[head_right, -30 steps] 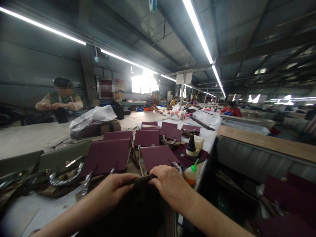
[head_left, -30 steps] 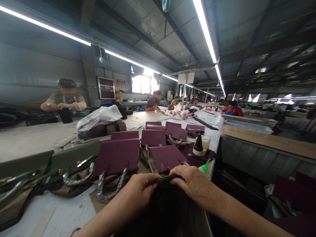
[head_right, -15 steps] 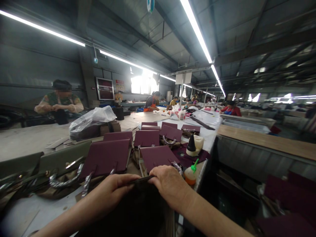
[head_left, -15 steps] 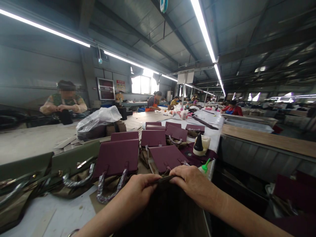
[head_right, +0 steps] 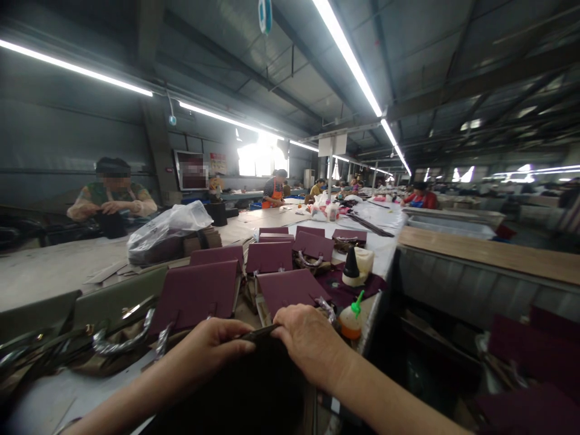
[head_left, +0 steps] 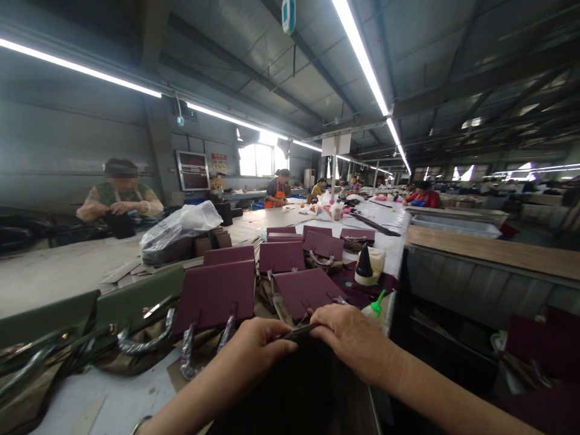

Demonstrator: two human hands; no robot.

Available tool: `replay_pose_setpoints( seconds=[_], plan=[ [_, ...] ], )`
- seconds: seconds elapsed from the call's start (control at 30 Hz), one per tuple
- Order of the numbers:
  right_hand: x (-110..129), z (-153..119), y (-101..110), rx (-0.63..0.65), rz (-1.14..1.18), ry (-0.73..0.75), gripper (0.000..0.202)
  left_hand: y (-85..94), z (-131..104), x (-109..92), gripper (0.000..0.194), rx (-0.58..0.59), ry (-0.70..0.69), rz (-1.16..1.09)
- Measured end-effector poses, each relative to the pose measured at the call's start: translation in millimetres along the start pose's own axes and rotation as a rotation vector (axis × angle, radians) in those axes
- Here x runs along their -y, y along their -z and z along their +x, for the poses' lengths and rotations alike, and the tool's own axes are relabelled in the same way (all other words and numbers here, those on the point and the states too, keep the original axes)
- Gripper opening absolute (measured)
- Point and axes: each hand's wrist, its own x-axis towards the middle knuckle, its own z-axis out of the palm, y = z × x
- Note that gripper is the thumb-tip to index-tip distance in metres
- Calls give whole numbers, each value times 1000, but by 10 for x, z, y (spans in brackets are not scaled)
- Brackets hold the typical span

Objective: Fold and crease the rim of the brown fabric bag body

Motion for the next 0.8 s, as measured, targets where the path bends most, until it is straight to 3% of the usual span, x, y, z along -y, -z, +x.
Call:
replay_pose_setpoints(
  seconds=[0.13,0.3,0.57,0.8],
  plan=[
    [8,-9,9,-11,3,8,13,-18,43,-82,24,-71,-2,167],
    [16,-17,21,-19,3,1,13,-39,21,-194,27,-67,-41,309],
    [-3,-36,23,-37,51,16,15,-62,45,-103,25,-76,-61,247],
    [-13,-50,25,-39,41,4,12,-95,61,-158,22,-76,-64,306]
  ],
)
